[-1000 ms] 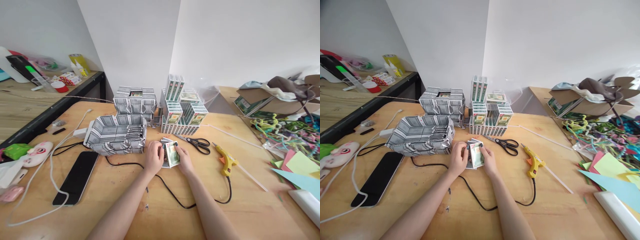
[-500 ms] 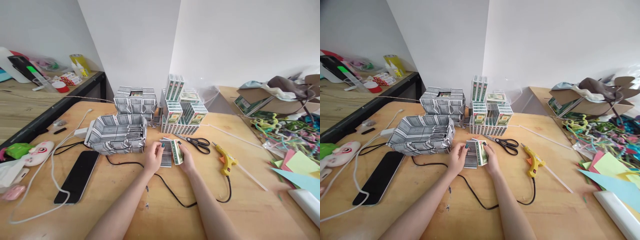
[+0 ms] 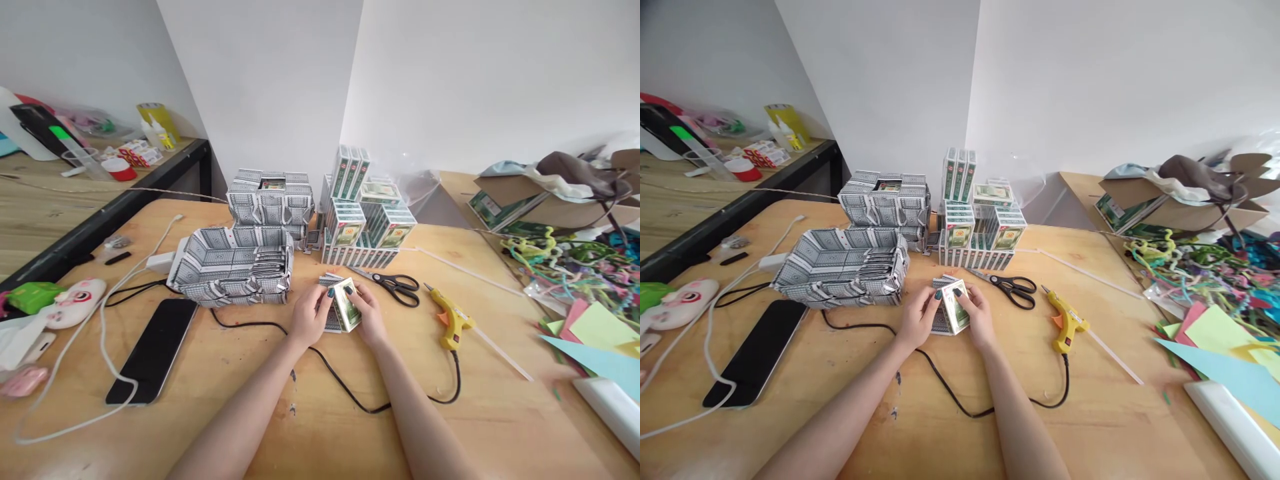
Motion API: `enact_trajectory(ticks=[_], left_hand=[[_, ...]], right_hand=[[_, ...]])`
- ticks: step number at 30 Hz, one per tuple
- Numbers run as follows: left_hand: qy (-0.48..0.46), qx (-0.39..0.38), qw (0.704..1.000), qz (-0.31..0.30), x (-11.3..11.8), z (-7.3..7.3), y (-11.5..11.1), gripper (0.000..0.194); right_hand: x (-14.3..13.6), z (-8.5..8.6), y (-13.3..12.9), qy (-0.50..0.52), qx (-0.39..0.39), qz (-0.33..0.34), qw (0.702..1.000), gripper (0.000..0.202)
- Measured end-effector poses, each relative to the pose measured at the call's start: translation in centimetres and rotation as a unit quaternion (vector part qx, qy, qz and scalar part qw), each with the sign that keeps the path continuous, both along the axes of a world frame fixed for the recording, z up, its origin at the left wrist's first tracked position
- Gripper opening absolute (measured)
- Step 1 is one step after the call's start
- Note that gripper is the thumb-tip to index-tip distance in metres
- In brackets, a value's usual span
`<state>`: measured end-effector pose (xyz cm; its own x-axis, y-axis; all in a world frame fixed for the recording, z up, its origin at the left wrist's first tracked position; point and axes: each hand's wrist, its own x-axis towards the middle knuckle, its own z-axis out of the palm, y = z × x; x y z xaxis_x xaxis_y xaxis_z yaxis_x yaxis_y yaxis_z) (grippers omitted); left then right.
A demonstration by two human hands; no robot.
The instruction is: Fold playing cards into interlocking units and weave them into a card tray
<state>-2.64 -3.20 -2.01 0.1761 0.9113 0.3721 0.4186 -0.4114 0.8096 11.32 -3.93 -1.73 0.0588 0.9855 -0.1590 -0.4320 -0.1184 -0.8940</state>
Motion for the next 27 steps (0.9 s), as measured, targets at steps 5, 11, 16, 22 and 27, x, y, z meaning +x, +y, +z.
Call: enact_trajectory(ticks=[5,11,16,22,27], left_hand=[[-0.006,0.004,1.0,0.01,0.03,-0.09,0.15,0.02],[-0.019,0.014,0.999,0.025,0.2,0.05,0.18,0.02],[-0.023,0.018,0.998,0.064,0.24,0.03,0.1,0.02],[-0.028,0.014,0.996,0.078,0.2,0.02,0.1,0.019],[-0.034,0.008,0.996,0.076,0.12,0.09,0.19,0.018]], right_hand=[[0.15,-0.34,0.08,-0.026,0.008,0.002,1.0,0.029],[0.18,-0.48,0.02,-0.069,0.048,0.027,0.996,0.04],[0.16,-0.07,-0.21,-0.115,0.113,0.071,0.984,0.066],[0.22,-0.35,-0.23,-0.138,0.125,0.078,0.979,0.074],[0.44,-0.39,0.01,-0.019,0.079,0.082,0.993,0.057]])
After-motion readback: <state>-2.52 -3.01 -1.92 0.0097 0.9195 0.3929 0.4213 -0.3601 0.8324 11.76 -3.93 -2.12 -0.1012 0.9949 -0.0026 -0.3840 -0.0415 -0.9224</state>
